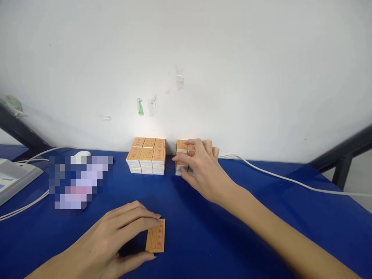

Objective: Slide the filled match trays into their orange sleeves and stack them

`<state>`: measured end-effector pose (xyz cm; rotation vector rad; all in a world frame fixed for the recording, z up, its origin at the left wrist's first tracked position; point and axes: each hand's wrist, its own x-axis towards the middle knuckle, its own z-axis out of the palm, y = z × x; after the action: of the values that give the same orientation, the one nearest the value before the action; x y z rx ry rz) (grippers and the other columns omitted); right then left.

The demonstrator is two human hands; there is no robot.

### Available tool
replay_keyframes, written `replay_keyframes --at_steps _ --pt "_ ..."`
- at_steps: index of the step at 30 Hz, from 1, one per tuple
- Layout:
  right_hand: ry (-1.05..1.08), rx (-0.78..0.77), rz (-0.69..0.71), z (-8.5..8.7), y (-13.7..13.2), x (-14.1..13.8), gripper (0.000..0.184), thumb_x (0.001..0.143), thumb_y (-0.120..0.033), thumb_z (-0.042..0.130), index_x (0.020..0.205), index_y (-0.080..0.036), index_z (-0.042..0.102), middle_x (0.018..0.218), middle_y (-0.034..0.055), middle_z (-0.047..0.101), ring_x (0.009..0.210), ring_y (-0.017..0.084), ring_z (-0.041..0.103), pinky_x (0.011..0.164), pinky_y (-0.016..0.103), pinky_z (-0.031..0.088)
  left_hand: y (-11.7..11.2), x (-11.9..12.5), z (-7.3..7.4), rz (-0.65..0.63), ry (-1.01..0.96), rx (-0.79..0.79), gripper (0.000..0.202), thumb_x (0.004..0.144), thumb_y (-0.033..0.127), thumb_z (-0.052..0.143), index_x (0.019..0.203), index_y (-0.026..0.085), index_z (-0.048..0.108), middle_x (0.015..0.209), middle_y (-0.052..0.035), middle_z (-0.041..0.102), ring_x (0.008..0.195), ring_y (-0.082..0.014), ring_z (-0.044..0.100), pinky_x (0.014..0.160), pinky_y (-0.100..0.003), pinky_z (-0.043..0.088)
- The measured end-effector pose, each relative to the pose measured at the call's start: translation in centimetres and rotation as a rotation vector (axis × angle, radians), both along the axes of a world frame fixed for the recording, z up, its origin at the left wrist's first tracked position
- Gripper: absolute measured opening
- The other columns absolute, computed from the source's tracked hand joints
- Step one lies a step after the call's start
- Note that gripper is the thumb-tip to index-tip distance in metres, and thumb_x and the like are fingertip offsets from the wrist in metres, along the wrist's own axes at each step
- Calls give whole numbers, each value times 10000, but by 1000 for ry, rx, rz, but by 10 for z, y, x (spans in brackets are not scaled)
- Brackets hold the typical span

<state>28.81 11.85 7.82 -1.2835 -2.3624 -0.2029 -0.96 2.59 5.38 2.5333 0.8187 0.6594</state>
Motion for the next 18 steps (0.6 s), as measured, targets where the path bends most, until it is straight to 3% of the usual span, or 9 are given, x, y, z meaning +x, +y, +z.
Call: replay_keyframes --at_steps 3,9,13,16,18 --pt "1 -15 -2 0 0 0 250 1117 -293 659 1307 -350 810 1509 173 493 1261 428 488 948 568 432 -1 -1 1 7 5 13 551 984 221 899 1445 277 602 1363 -29 798 1178 -257 765 1055 -448 671" --pt "46 -10 8 7 -9 -3 362 1085 -252 661 1435 -317 727 1520 185 512 1274 419 498 967 585 470 -1 1 5 20 29 -40 506 992 199 876 1421 278 619 1348 -35 800 1177 -266 767 1042 -462 688" --pt "133 19 99 17 -40 -10 272 1114 -260 645 1373 -301 716 1503 152 585 1291 379 534 1029 585 483 -1 1 7 60 37 -70 663 912 190 943 1459 296 582 1345 -31 779 1210 -272 763 1065 -475 695" --pt "101 -89 259 18 -71 -21 230 1145 -278 628 1368 -277 688 1318 108 706 1200 328 618 989 541 506 -1 -2 5 109 76 -89 762 881 213 957 1491 335 517 1388 -41 744 1297 -311 745 1124 -560 669" --pt "73 -196 327 14 -89 -29 269 1104 -313 712 1360 -241 669 1250 89 742 1119 310 665 940 511 549 -3 -4 3 142 75 -145 811 870 200 939 1500 374 458 1407 -33 725 1321 -314 739 1113 -569 669"
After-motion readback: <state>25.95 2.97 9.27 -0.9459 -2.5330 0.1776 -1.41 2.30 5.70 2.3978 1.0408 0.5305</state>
